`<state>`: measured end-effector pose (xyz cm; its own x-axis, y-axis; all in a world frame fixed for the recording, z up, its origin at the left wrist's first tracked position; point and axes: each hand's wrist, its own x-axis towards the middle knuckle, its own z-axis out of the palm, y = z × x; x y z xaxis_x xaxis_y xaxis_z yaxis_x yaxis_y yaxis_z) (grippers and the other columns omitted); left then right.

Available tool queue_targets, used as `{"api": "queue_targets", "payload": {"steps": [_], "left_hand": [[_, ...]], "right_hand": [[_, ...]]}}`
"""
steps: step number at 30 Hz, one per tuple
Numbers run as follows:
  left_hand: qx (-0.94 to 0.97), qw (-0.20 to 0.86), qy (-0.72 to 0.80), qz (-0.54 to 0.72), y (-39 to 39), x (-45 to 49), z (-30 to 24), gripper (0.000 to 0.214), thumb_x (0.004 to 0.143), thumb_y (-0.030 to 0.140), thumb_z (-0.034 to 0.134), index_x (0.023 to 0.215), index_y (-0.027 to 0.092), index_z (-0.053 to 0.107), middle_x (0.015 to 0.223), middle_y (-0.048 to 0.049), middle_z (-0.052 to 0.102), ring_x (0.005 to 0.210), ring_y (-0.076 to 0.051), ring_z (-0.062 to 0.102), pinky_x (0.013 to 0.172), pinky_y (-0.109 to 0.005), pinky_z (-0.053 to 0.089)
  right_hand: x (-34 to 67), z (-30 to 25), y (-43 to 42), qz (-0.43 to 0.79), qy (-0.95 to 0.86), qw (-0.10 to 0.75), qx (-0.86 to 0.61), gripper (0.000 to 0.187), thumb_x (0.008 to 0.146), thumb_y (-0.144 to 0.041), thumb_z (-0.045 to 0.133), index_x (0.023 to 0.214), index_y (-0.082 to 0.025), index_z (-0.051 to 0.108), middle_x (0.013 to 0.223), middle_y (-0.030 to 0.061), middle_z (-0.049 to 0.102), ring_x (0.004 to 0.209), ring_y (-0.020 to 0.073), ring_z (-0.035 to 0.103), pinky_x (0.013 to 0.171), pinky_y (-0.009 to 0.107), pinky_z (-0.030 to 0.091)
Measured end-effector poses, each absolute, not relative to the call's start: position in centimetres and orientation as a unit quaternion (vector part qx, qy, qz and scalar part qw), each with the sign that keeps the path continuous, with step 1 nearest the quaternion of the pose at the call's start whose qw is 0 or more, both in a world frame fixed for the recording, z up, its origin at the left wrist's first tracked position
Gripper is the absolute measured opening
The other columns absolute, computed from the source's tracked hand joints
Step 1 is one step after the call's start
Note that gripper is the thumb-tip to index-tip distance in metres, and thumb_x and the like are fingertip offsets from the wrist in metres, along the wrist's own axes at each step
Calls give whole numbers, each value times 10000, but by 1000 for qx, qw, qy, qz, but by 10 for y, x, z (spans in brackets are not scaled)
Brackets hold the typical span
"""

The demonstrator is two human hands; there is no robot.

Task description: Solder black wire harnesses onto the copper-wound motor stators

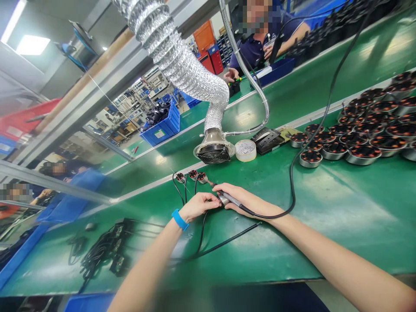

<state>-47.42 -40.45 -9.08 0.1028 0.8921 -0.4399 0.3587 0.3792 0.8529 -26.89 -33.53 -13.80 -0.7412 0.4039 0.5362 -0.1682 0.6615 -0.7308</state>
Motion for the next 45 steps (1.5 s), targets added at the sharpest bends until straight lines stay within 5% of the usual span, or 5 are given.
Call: {"api": "queue_targets", "payload": {"steps": [9, 16, 22, 37, 45], "left_hand": [[490, 512, 656, 259, -409, -487, -97, 545, 519, 527, 888, 755, 132, 597, 670, 23, 579, 523, -53, 336, 540, -220, 218], [597, 452, 622, 230, -408, -487, -86, 398, 707, 501, 766, 693, 124, 642, 836, -21, 574, 651, -91, 460, 628, -238, 345], [548, 482, 647, 219, -409, -484, -79, 428, 679, 451, 820, 918, 119, 697, 564, 82, 426, 492, -51, 243, 523, -229, 199], [718, 344, 591, 133, -410, -484, -76, 277, 944, 326, 515, 810, 151, 683, 901, -48, 598, 887, -169, 574, 861, -286, 433], [656, 366, 630, 197, -408, -489, -85, 202, 771, 326, 726, 743, 134, 672, 873, -32, 593, 699, -115, 529, 682, -253, 419]], "right_hand": [[-266, -132, -337, 399, -843, 351, -85, 493, 851, -116, 590, 1325, -200, 484, 1128, 95, 606, 938, 205, 587, 829, 322, 481], [-264, -127, -339, 405, -842, 344, -91, 494, 860, -111, 583, 1336, -197, 477, 1105, 84, 600, 924, 196, 581, 825, 310, 473], [-263, -128, -338, 407, -840, 351, -75, 513, 854, -99, 585, 1343, -196, 463, 1114, 88, 589, 932, 200, 564, 831, 321, 467], [-265, -137, -337, 410, -837, 353, -74, 552, 834, -67, 572, 1355, -201, 450, 1149, 91, 582, 958, 204, 566, 851, 314, 459], [-266, -136, -338, 407, -840, 350, -82, 564, 820, -62, 579, 1353, -202, 459, 1152, 90, 585, 959, 204, 561, 850, 317, 453]]}}
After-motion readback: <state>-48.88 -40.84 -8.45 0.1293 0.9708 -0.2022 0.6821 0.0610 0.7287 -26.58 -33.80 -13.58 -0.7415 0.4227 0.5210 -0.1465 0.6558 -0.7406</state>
